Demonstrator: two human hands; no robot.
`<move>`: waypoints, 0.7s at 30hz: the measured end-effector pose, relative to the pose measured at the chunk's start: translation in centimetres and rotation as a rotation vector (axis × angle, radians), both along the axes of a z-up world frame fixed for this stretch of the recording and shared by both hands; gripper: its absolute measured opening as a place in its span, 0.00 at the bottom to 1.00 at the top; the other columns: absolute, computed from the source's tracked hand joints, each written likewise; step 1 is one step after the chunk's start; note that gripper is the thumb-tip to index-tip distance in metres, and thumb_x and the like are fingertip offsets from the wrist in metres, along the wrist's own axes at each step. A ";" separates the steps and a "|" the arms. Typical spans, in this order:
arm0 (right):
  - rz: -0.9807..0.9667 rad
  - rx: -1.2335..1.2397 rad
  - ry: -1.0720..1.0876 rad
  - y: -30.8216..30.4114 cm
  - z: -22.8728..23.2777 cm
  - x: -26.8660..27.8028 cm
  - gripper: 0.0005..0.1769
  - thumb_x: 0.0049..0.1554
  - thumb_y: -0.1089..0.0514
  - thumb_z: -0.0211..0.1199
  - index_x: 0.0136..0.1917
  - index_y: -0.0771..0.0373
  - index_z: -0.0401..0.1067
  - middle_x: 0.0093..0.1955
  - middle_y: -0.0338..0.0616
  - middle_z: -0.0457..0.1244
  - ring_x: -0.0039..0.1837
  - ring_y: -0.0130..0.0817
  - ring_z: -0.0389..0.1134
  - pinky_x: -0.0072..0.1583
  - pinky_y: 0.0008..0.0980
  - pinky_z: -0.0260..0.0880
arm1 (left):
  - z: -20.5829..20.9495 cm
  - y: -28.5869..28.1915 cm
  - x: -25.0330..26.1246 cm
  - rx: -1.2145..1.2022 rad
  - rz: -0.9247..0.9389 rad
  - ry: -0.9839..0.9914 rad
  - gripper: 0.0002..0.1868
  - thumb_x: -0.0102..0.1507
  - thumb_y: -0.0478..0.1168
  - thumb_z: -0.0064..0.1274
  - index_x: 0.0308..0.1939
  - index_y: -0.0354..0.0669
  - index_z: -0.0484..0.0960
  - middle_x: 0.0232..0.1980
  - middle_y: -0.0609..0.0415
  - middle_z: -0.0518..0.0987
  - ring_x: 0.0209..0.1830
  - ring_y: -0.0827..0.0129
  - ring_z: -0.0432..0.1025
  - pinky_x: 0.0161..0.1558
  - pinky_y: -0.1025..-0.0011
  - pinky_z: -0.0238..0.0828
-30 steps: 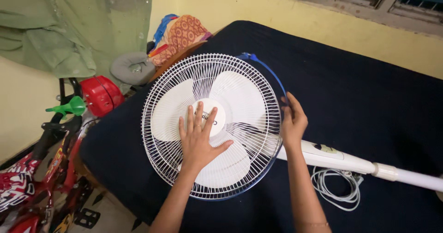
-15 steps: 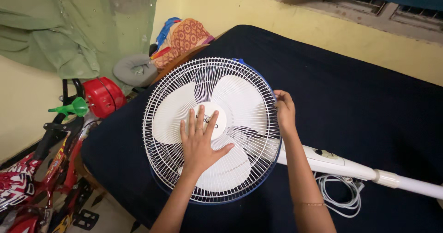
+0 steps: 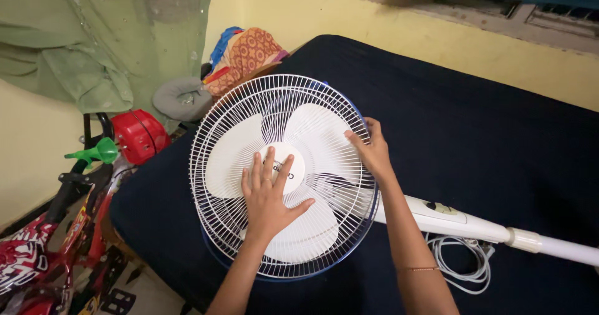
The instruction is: The person assembles a Crompton electric fan by attaching the front wire grille to the fan head and securing it with a blue plastic strap. The person repeatedly adjusts the grille and strap to ensure a snug fit.
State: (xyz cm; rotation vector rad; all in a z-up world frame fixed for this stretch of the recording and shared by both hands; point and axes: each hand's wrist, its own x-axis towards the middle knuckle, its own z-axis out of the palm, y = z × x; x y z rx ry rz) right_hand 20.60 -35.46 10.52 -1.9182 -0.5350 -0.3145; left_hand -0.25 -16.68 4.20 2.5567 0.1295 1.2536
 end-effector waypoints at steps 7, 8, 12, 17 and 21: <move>0.030 0.089 0.079 -0.3 -0.5 -0.3 0.40 0.52 0.39 0.69 0.69 0.63 0.65 0.58 0.52 0.68 0.57 0.37 0.71 0.57 0.35 0.71 | 4.4 5.4 2.1 -0.056 -0.037 0.078 0.38 0.58 0.59 0.62 0.68 0.48 0.74 0.66 0.51 0.71 0.69 0.58 0.61 0.68 0.48 0.48; 0.033 0.096 0.057 -0.4 -0.8 -0.4 0.39 0.52 0.39 0.70 0.68 0.63 0.65 0.58 0.51 0.68 0.58 0.37 0.71 0.58 0.35 0.71 | 5.4 6.5 2.9 -0.023 -0.026 0.007 0.37 0.58 0.58 0.62 0.67 0.48 0.74 0.66 0.50 0.71 0.69 0.57 0.62 0.67 0.47 0.48; 0.027 0.102 0.056 -0.3 -1.0 -0.2 0.39 0.52 0.40 0.70 0.69 0.62 0.65 0.58 0.50 0.68 0.58 0.37 0.71 0.58 0.34 0.71 | 9.9 10.7 8.0 0.028 -0.043 -0.201 0.36 0.63 0.59 0.61 0.69 0.43 0.72 0.70 0.43 0.70 0.72 0.50 0.61 0.68 0.42 0.47; 0.057 0.154 0.015 -0.5 -1.8 0.4 0.36 0.53 0.44 0.71 0.68 0.63 0.66 0.60 0.50 0.68 0.60 0.37 0.70 0.61 0.34 0.69 | 13.2 12.9 16.5 0.010 -0.063 -0.235 0.33 0.66 0.62 0.56 0.66 0.44 0.75 0.69 0.36 0.70 0.70 0.41 0.60 0.66 0.40 0.48; 0.050 0.174 -0.026 -0.5 -2.2 0.7 0.35 0.53 0.46 0.72 0.67 0.64 0.67 0.60 0.52 0.68 0.61 0.37 0.69 0.63 0.34 0.68 | 11.8 12.4 20.6 -0.042 -0.031 0.007 0.27 0.67 0.65 0.47 0.52 0.51 0.85 0.54 0.40 0.81 0.60 0.46 0.72 0.65 0.43 0.54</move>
